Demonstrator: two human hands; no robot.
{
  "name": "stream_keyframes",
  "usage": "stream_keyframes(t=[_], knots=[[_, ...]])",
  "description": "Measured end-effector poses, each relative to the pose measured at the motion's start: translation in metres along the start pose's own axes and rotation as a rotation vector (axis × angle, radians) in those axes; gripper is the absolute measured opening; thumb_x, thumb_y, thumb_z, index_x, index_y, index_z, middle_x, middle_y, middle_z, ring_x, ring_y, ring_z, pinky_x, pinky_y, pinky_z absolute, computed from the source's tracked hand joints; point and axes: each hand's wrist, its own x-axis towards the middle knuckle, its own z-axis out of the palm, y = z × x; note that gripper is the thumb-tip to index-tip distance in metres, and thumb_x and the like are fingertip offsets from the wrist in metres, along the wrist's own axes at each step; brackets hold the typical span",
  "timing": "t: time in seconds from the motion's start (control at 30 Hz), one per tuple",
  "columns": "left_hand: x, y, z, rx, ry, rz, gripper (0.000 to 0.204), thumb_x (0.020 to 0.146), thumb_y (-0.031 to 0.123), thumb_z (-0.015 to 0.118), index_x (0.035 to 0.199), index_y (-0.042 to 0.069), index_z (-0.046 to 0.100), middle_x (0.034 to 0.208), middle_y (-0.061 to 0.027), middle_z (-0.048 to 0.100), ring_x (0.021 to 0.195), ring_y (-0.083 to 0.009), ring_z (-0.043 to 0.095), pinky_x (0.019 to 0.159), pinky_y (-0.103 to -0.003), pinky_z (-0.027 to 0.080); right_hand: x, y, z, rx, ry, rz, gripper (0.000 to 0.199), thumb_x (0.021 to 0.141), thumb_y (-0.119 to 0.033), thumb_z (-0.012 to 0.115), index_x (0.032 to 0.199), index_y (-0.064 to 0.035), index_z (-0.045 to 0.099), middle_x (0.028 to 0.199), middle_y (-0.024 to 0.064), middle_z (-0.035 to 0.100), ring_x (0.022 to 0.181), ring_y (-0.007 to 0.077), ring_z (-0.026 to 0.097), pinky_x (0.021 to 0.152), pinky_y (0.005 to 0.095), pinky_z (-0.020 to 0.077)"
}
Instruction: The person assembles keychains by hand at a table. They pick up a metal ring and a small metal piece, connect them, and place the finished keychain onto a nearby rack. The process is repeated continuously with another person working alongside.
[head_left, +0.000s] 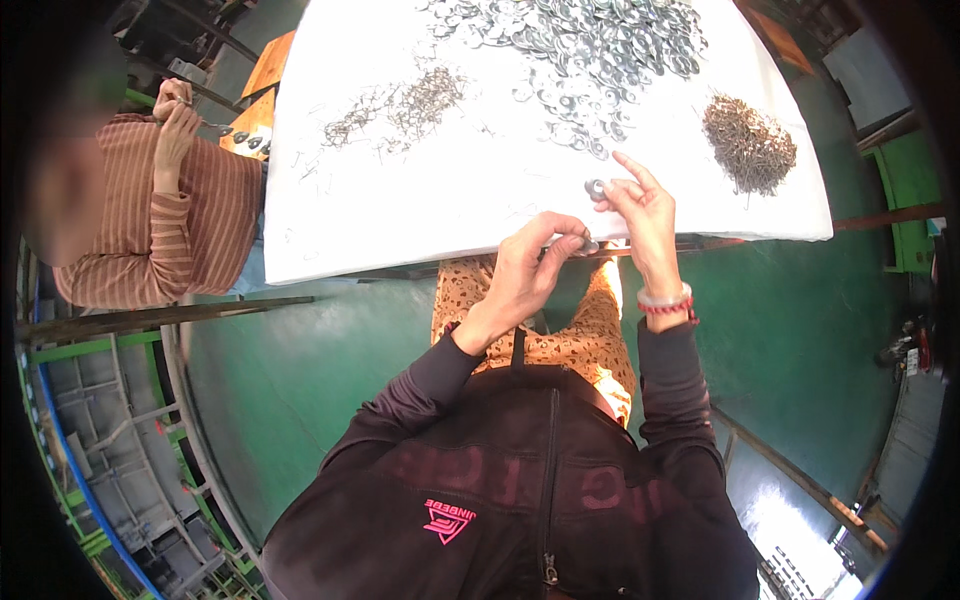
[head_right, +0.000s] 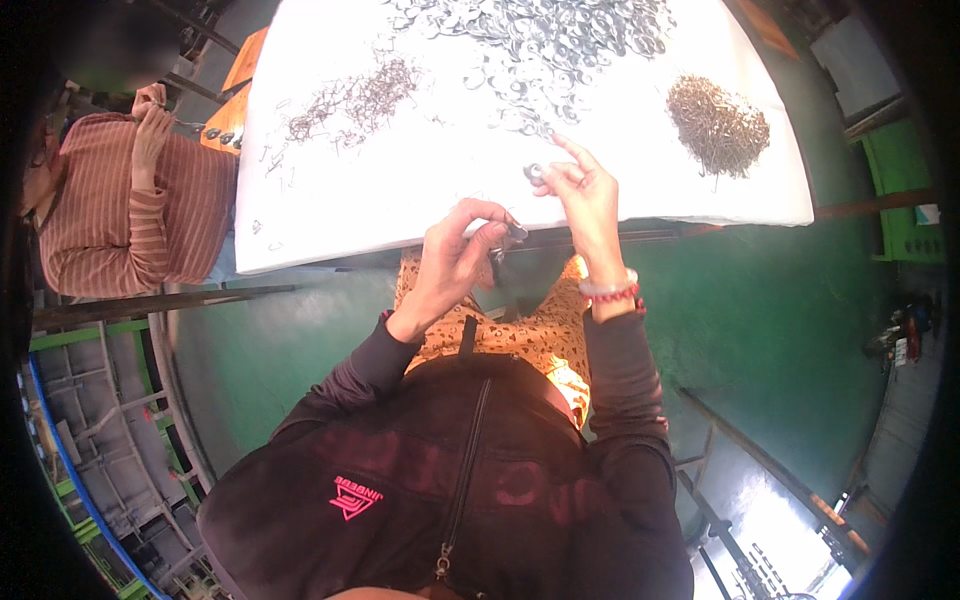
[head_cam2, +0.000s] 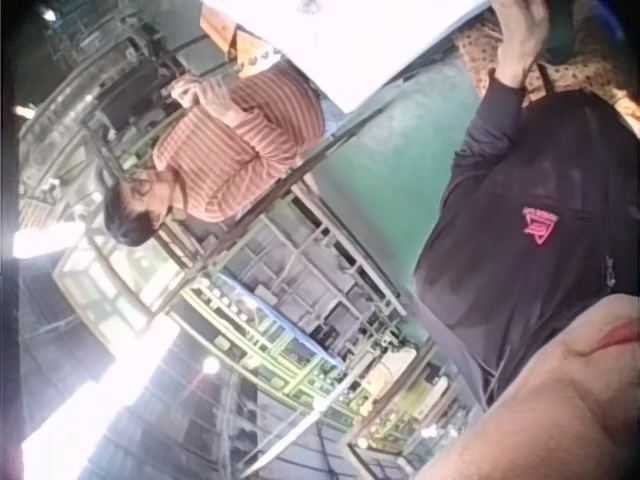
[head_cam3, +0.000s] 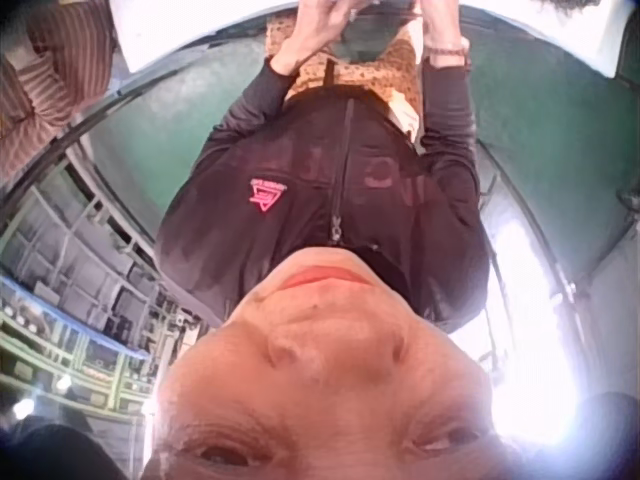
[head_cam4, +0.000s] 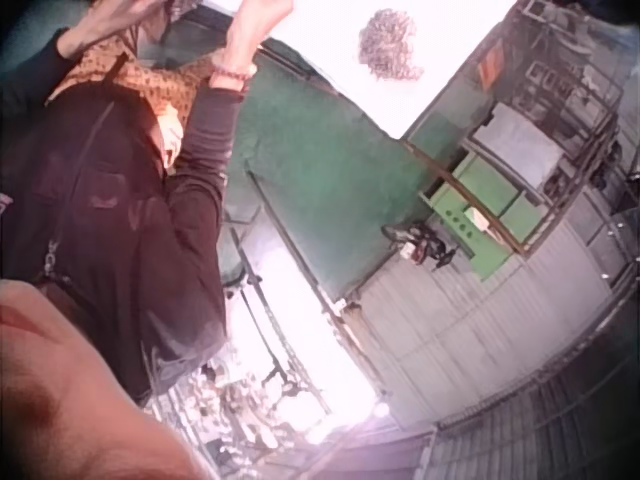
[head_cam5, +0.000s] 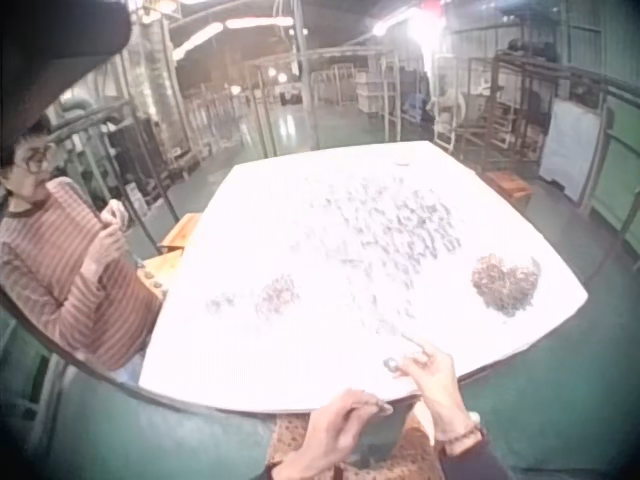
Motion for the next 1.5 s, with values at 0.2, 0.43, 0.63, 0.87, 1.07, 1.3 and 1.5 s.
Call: stream_keyframes(t=[0.2, 0.43, 0.63, 0.87, 1.07, 1.3, 1.5], knots=[[0.003, 0.000, 0.009, -0.066, -0.042, -0.077, 0.014, 0.089, 0.008, 0.056, 0.101, 0.003, 0.051, 0.093, -0.0073, 0.058, 0.059, -0.0099, 0.059, 0.042, -0.021, 0.046, -0.049, -0.037, 0.004, 0.115, -0.024, -0.012, 0.031, 0.081, 0.002, 0.064, 0.111, 0.0041, 0.059, 0.086, 0.0077, 0.066, 0.066, 0.0082, 0.057, 0.062, 0.0205, 0.0482], [0.002, -0.007, 0.012, 0.124, 0.008, 0.145, 0.020, 0.086, 0.004, 0.060, 0.100, 0.003, 0.047, 0.085, -0.0113, 0.062, 0.081, -0.0227, 0.064, 0.067, -0.031, 0.049, -0.066, -0.041, 0.011, 0.129, 0.045, -0.105, 0.022, 0.081, 0.005, 0.063, 0.103, 0.0061, 0.062, 0.086, 0.0110, 0.065, 0.067, 0.0108, 0.058, 0.063, 0.0224, 0.0499], [0.006, -0.020, -0.003, 0.266, 0.059, 0.144, 0.031, 0.083, 0.007, 0.063, 0.111, 0.002, 0.053, 0.104, -0.0083, 0.064, 0.086, -0.0184, 0.063, 0.076, -0.030, 0.050, -0.073, -0.031, 0.012, 0.138, 0.040, -0.116, 0.021, 0.080, 0.006, 0.063, 0.101, 0.0067, 0.062, 0.088, 0.0115, 0.066, 0.070, 0.0136, 0.061, 0.065, 0.0248, 0.0508], [0.075, -0.095, -0.046, 0.772, -0.085, 0.248, 0.013, 0.081, 0.010, 0.058, 0.090, 0.002, 0.064, 0.079, -0.0129, 0.061, 0.082, -0.0298, 0.058, 0.072, -0.037, 0.047, -0.075, -0.023, 0.004, 0.093, 0.006, -0.060, 0.020, 0.081, 0.004, 0.063, 0.101, 0.0058, 0.063, 0.085, 0.0105, 0.066, 0.068, 0.0134, 0.062, 0.065, 0.0249, 0.0510], [0.078, -0.104, -0.039, 0.873, -0.126, 0.245, 0.011, 0.082, 0.009, 0.057, 0.089, 0.000, 0.059, 0.080, -0.0138, 0.061, 0.082, -0.0275, 0.060, 0.070, -0.036, 0.048, -0.075, -0.024, 0.004, 0.162, 0.009, -0.029, 0.023, 0.080, 0.003, 0.064, 0.102, 0.0065, 0.063, 0.080, 0.0096, 0.066, 0.066, 0.0125, 0.061, 0.066, 0.0251, 0.0509], [0.045, 0.002, -0.027, 0.179, -0.226, -0.139, 0.017, 0.091, 0.016, 0.056, 0.095, -0.001, 0.058, 0.088, -0.0087, 0.062, 0.078, -0.0140, 0.064, 0.062, -0.027, 0.051, -0.075, -0.027, 0.003, 0.222, 0.060, -0.007, 0.032, 0.077, 0.006, 0.065, 0.107, 0.0117, 0.055, 0.084, 0.0116, 0.065, 0.065, 0.0118, 0.060, 0.061, 0.0230, 0.0504], [0.019, 0.016, -0.019, -0.238, -0.268, -0.115, 0.015, 0.089, 0.017, 0.060, 0.098, 0.005, 0.060, 0.109, -0.0089, 0.056, 0.097, -0.0161, 0.059, 0.061, -0.026, 0.055, -0.073, -0.027, 0.005, 0.215, 0.069, -0.004, 0.034, 0.075, 0.006, 0.067, 0.107, 0.0108, 0.054, 0.084, 0.0120, 0.065, 0.066, 0.0122, 0.060, 0.059, 0.0220, 0.0495]])
